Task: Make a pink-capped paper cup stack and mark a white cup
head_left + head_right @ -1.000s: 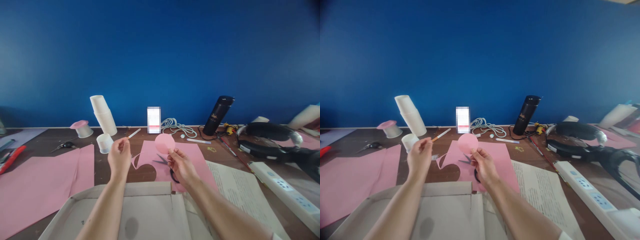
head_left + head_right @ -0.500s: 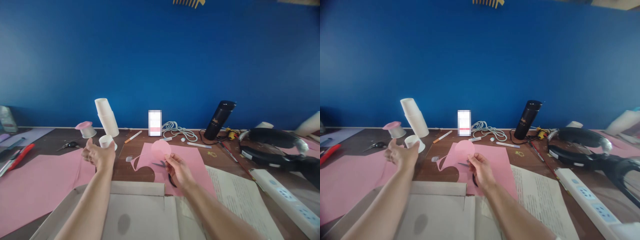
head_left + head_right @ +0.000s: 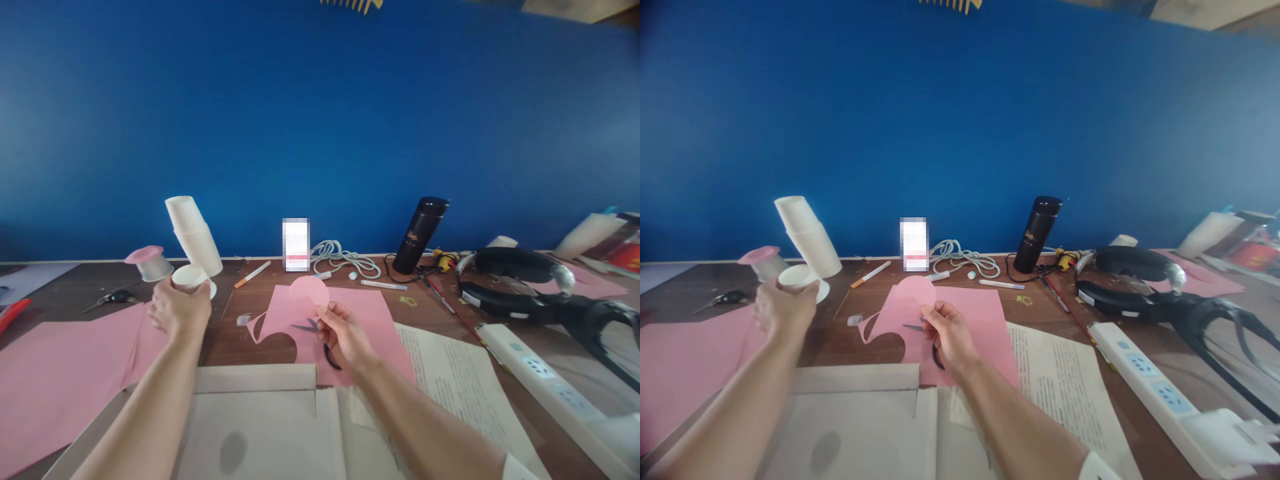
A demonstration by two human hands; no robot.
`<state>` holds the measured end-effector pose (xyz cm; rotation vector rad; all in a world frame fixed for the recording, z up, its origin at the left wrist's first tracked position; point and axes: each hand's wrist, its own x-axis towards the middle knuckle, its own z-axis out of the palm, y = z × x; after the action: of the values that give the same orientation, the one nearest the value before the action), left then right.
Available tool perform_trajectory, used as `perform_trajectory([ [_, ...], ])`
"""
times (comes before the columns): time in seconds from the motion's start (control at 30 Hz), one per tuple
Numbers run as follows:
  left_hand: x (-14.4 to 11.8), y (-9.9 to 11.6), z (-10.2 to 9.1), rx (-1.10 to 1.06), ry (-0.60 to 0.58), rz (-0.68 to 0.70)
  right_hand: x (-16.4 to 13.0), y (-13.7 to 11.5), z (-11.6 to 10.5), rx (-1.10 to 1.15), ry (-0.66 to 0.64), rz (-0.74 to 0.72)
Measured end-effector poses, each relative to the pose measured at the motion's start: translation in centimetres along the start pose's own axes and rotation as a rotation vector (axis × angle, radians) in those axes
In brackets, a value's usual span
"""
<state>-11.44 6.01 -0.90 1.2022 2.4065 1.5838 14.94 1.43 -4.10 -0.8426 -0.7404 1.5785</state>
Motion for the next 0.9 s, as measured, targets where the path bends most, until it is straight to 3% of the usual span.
perform_trajectory([
  [0.07, -2.3, 1.7, -0.3, 0.006, -0.005, 0.037, 0.0, -0.3, -0.1, 0.034, -0.004, -0.006],
  [0.17, -6.5, 3.7, -0.2, -0.099, -0.240, 0.107, 0.0, -0.7, -0.3, 0.093, 0.006, -0.014],
  [0.23, -8.8, 4.2, 0.1, -0.172, -0.364, 0.091, 0.1, -0.9, -0.5, 0.124, 0.017, -0.022],
  [0.33, -10.7, 3.9, 0.4, -0.217, -0.431, 0.070, 0.2, -1.0, -0.6, 0.132, 0.010, -0.018],
  [0.5, -11.1, 2.8, 0.5, -0.164, -0.394, 0.132, 0.1, -0.9, -0.6, 0.092, 0.015, -0.021],
  [0.63, -10.9, 2.5, 0.6, -0.130, -0.432, 0.197, -0.2, -1.0, -0.4, 0.106, -0.025, -0.009],
  [0.77, -10.5, 2.4, 0.6, -0.104, -0.414, 0.165, -0.7, -1.3, 0.0, 0.118, -0.135, 0.090],
  [0.9, -10.0, 2.3, 0.2, -0.068, -0.351, 0.145, -0.8, -0.9, 0.2, 0.099, -0.156, 0.147],
])
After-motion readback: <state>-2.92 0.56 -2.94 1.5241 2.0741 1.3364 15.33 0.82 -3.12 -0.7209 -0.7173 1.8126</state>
